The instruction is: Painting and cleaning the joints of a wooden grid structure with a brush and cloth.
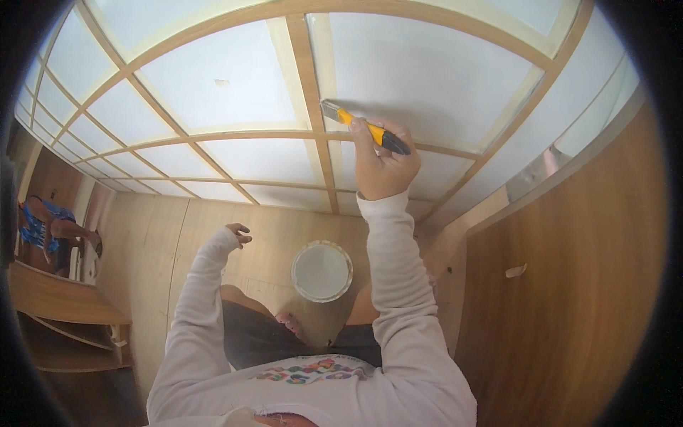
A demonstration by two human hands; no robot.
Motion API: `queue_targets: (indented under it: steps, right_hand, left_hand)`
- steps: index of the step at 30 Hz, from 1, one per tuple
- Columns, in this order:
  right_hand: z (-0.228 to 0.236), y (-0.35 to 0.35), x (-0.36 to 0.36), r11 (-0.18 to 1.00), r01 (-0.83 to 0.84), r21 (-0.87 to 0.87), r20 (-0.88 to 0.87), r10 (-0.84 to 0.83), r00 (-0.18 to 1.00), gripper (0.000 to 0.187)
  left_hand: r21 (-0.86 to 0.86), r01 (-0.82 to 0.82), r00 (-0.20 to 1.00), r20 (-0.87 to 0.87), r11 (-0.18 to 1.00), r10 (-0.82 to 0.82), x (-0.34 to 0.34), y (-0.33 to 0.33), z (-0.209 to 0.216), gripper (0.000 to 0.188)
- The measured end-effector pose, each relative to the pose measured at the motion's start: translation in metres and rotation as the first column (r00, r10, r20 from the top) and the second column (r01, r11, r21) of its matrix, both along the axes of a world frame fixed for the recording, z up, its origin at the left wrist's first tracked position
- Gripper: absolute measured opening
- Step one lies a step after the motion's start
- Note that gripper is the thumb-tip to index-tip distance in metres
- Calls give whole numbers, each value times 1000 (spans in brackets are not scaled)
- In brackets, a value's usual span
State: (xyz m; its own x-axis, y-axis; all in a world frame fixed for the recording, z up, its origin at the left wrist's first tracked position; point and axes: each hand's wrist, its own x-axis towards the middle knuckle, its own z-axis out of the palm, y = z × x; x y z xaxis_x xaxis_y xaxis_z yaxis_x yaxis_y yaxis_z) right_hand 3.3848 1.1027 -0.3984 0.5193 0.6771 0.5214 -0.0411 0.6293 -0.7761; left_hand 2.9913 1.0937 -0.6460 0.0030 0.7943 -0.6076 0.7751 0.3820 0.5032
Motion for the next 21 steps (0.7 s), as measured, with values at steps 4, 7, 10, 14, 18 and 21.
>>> queue_targets:
  steps: [4, 7, 10, 14, 18, 21]
  right_hand:
    - [18, 4, 2, 999, -12, 37, -19, 13, 1000, 15]
    - [44, 10, 2, 994, -9, 105, 7, 9, 1000, 15]
    - [63, 12, 0, 974, 4, 227, -10, -2, 1000, 16]
    - [58, 9, -5, 969, -3, 245, -73, 22, 997, 17]
    - [27, 5, -7, 996, 22, 86, -86, -15, 996, 18]
    - [-1, 0, -9, 999, 7, 32, -127, -3, 992, 18]
  left_hand:
    - [3, 15, 1000, 7, 1000, -15, 1, 0, 2, 56]
    - [2, 22, 1000, -8, 1000, -22, 2, 0, 5, 56]
    - [5, 25, 1000, -19, 1000, -25, 3, -1, 8, 56]
    - [-2, 12, 1000, 6, 1000, -12, 1, -3, 9, 56]
    - [-3, 21, 999, -24, 1000, -21, 0, -4, 9, 56]
    - [-8, 24, 1000, -18, 1000, -24, 0, -5, 9, 58]
